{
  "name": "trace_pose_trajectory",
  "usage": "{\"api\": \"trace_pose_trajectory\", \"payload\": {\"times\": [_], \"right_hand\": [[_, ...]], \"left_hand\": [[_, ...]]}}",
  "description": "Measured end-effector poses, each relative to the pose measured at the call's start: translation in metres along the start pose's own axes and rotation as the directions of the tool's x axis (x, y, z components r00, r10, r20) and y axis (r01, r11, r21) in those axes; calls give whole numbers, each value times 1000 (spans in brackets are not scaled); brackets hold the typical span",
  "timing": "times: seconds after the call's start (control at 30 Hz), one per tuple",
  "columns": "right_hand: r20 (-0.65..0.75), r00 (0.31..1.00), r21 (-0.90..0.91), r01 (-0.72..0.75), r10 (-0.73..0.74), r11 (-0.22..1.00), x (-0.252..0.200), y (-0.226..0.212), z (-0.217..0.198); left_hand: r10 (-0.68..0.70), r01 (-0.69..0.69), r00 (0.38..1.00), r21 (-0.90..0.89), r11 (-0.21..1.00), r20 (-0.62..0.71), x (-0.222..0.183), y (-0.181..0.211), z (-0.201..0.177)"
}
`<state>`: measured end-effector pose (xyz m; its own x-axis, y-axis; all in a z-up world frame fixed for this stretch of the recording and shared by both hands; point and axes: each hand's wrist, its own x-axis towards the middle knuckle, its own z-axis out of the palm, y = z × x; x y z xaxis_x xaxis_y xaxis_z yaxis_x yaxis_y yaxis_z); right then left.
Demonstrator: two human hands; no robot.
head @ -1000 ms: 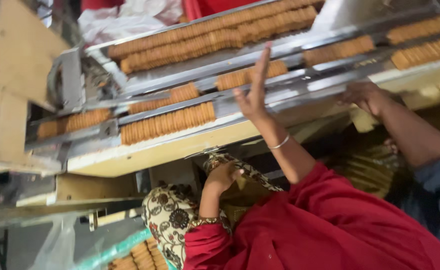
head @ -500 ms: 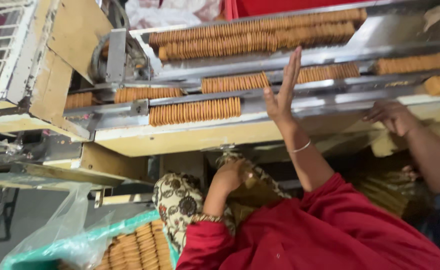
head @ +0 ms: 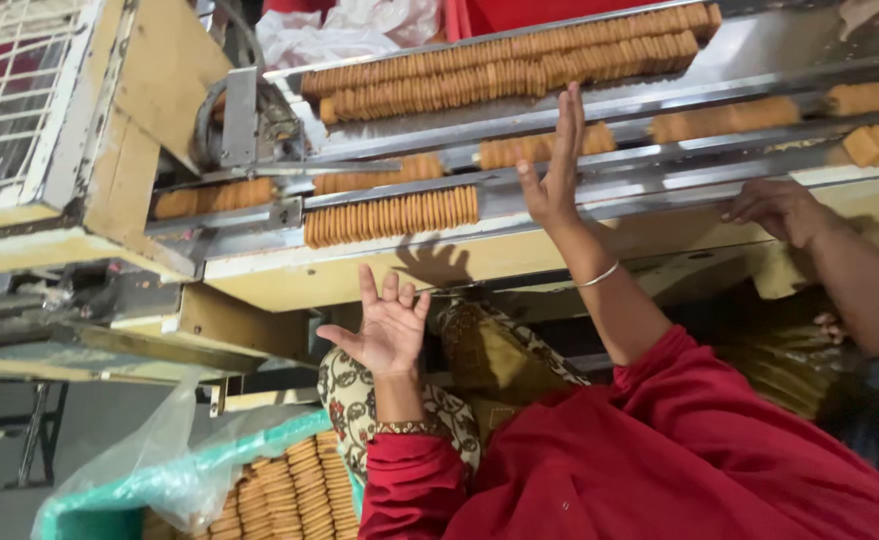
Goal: The person sorts and aligns biscuits on a conveyor belt by hand, moving rows of biscuits and clearing gaps.
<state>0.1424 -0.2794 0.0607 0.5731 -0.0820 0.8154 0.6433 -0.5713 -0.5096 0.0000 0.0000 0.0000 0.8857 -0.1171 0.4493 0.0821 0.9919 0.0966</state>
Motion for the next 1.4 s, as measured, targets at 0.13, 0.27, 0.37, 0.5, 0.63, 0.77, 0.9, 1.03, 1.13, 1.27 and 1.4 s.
{"api": "trace_pose_trajectory", "payload": {"times": [0.13, 0.27, 0.37, 0.5, 0.63, 0.77, 0.9, 1.03, 1.13, 1.27, 1.4], "right_hand": [[-14, 1000, -12, 4, -4, 1000, 3, 0, 2], [-7, 1000, 1, 9, -9, 1000, 3, -3, 0], [4, 1000, -19, 25, -25, 1000, 5, -5, 0], [11, 998, -29, 59, -59, 998, 7, -7, -2], [26, 997, -37, 71, -70, 997, 6, -7, -1], [38, 993, -21, 116, -115, 993, 6, -5, 0], [72, 992, -78, 107, -101, 991, 3, -1, 0], [76, 988, -98, 141, -133, 985, 3, 6, 3], [51, 993, -89, 114, -110, 989, 0, 10, -2], [71, 997, -113, 51, -43, 992, 10, 11, -10], [290, 957, -141, 21, 21, 990, 35, 5, 3]], "left_hand": [[31, -30, 997, 21, 999, -70, -1, 5, 6], [20, -17, 998, 57, 998, -61, -5, 2, 8], [46, -44, 998, 62, 997, -33, -11, 6, 2], [120, -115, 990, 73, 991, -68, -18, 13, -7], [200, -194, 966, 54, 980, -166, -21, 19, -12], [297, -277, 913, 110, 955, -279, -20, 26, -14], [324, -297, 895, 133, 946, -307, -15, 32, -17], [319, -267, 886, 193, 944, -337, -16, 29, -21], [306, -242, 902, 230, 943, -304, -19, 26, -25], [259, -188, 927, 260, 947, -270, -22, 23, -29], [225, -128, 951, 393, 911, -213, -19, 11, -28]]}}
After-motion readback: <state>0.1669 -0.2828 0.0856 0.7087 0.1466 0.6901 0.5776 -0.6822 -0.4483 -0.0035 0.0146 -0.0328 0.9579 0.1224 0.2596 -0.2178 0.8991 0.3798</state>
